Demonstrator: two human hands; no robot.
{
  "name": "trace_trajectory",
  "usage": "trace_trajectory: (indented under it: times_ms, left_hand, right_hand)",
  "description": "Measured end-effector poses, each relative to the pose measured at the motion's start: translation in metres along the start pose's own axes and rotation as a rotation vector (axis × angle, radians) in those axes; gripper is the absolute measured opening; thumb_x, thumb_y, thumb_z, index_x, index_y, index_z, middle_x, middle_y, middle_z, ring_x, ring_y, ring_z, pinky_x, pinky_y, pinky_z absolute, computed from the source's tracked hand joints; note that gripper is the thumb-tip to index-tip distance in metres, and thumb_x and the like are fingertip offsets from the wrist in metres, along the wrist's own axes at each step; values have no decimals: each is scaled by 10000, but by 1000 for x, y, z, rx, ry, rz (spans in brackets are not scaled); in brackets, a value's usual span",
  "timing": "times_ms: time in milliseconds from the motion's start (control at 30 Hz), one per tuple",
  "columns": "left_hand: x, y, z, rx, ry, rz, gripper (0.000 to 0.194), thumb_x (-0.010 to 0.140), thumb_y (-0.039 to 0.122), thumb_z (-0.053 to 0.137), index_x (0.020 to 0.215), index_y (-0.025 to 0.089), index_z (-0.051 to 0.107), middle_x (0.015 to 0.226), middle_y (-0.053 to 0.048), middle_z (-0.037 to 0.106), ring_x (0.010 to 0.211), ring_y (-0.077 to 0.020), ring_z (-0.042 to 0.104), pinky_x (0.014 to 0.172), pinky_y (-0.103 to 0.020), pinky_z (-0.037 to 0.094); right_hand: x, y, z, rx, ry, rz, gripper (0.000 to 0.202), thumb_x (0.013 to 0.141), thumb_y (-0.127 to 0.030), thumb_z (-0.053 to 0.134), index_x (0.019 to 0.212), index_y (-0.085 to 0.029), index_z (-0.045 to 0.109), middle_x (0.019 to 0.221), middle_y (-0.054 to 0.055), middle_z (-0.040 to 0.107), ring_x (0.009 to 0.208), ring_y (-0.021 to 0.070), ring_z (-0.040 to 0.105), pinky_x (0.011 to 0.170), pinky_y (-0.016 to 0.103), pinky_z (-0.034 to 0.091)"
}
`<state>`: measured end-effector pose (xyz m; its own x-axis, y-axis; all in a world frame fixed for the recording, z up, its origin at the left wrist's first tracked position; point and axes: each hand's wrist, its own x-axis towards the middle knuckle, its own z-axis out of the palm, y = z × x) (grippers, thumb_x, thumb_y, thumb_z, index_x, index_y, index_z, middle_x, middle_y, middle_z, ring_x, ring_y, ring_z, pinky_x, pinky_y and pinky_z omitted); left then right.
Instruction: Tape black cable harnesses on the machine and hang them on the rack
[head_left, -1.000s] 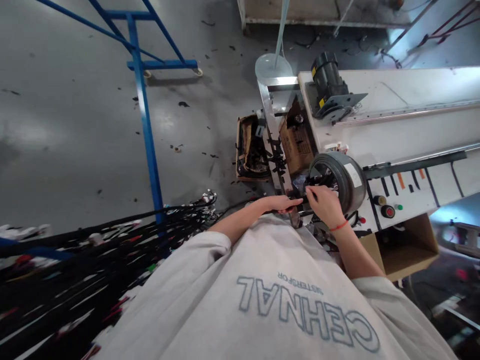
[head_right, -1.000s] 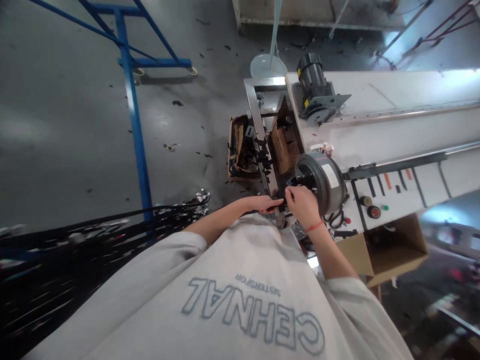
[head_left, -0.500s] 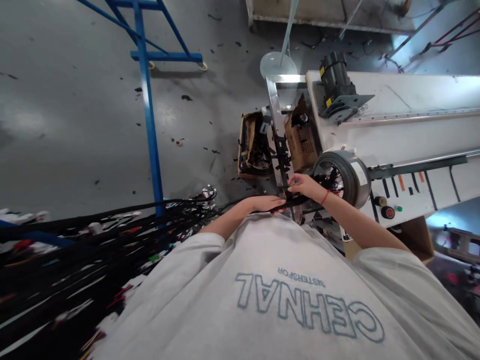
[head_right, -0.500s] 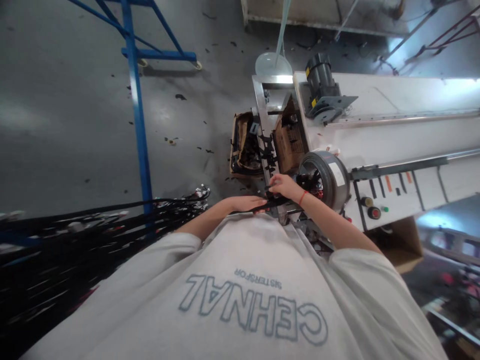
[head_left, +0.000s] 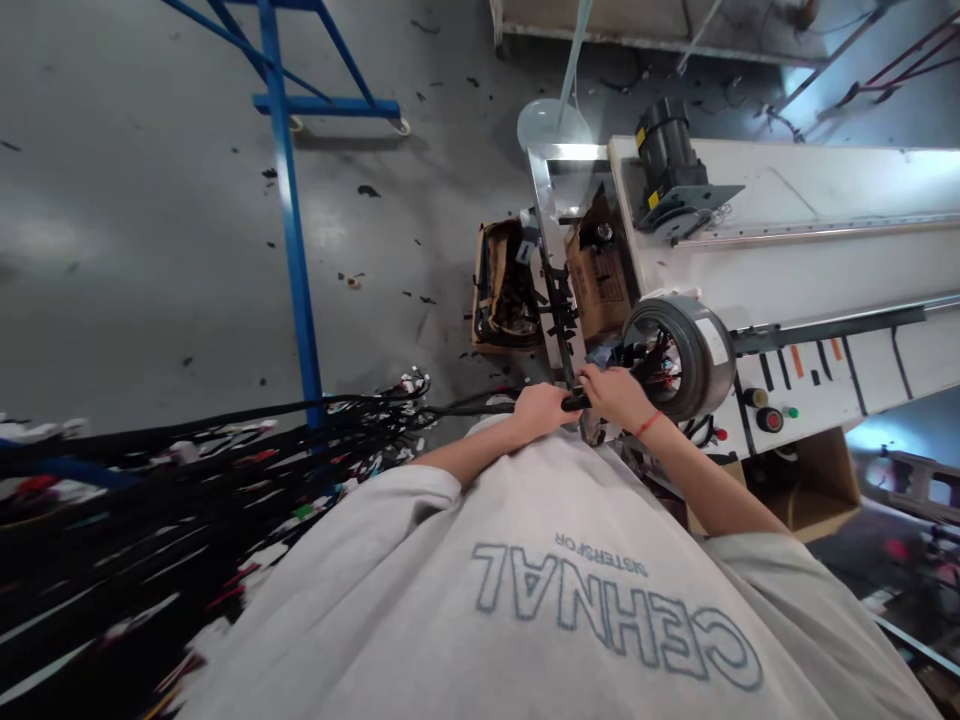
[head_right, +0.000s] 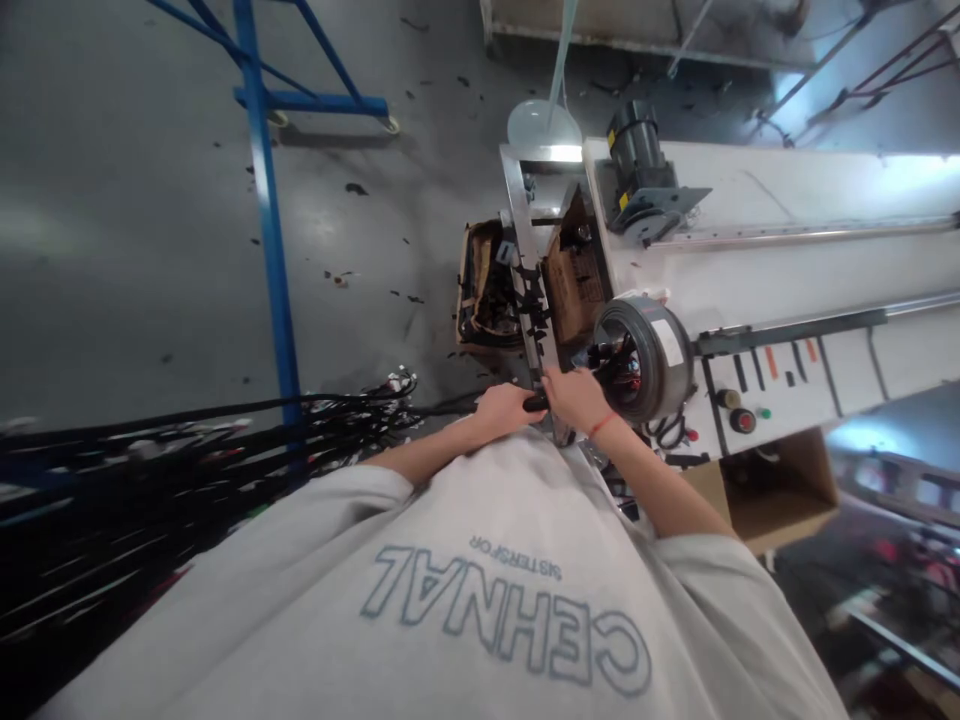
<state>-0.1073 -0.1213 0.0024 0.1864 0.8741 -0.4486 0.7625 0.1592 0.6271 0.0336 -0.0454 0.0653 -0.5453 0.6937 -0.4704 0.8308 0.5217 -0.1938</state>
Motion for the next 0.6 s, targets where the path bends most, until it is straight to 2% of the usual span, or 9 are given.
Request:
trace_trajectory:
  times_ms: [67, 167, 233, 300, 400, 467, 533, 600]
  left_hand:
    - [-5, 0, 2, 89, 21, 10, 399, 878, 504, 544, 1006, 169, 720, 910, -129, 732, 889, -292, 685, 771, -334, 492]
    - [-10, -11, -2, 88, -10, 140, 390, 950, 421, 455, 1121, 118, 634, 1036, -171, 707, 942, -294, 676, 834, -366, 495]
    - [-9, -24, -8, -17, -32, 214, 357, 975, 357, 407, 1158, 107, 584, 1064, -164, 694, 936, -260, 668, 839, -343, 491]
    - [-5, -35, -13, -190, -89, 269, 331, 981, 345, 388, 1126, 125, 588, 1016, -116, 700, 887, -213, 656, 804, -294, 488]
    - [5, -40, -15, -394, -176, 292, 414, 963, 460, 398, 977, 128, 645, 889, -64, 699, 796, -183, 626, 723, -256, 469]
    - [9, -34, -10, -401, -175, 244, 464, 875, 558, 530, 933, 120, 671, 870, -63, 699, 776, -196, 622, 687, -257, 451]
    - [11, -22, -5, -329, -129, 164, 492, 782, 588, 643, 943, 126, 693, 872, -72, 708, 787, -223, 637, 678, -266, 444]
    - [10, -10, 0, -217, -54, 76, 451, 801, 551, 635, 976, 142, 709, 887, -94, 719, 834, -257, 659, 706, -286, 453]
  right_hand:
    - [23, -8, 4, 75, -120, 108, 234, 929, -266, 478, 1116, -211, 609, 857, 76, 698, 860, 243, 652, 797, 342, 440]
    - [34, -12, 5, 412, -87, 199, 205, 816, -200, 579, 1021, -213, 580, 780, 10, 671, 779, 193, 640, 716, 286, 449]
    - [19, -11, 6, 675, -19, 121, 151, 781, -199, 573, 926, -202, 533, 725, -17, 629, 692, 161, 609, 666, 260, 446]
    - [-8, -9, 11, 809, 63, 10, 104, 777, -231, 549, 855, -206, 485, 733, -22, 607, 668, 145, 583, 651, 251, 439]
    - [-53, -1, 28, 728, 104, -29, 81, 757, -222, 524, 801, -212, 457, 734, -17, 602, 679, 146, 571, 677, 260, 426]
    - [-70, 5, 36, 646, 67, -8, 61, 749, -193, 505, 787, -214, 462, 722, -8, 612, 666, 153, 568, 678, 268, 422]
    - [-72, 9, 35, 562, 136, -21, 49, 774, -177, 488, 809, -210, 497, 792, 32, 650, 735, 179, 591, 727, 292, 432]
    - [-59, 5, 25, 410, 293, -34, 120, 831, -165, 457, 897, -194, 553, 941, 94, 676, 916, 222, 607, 862, 344, 416]
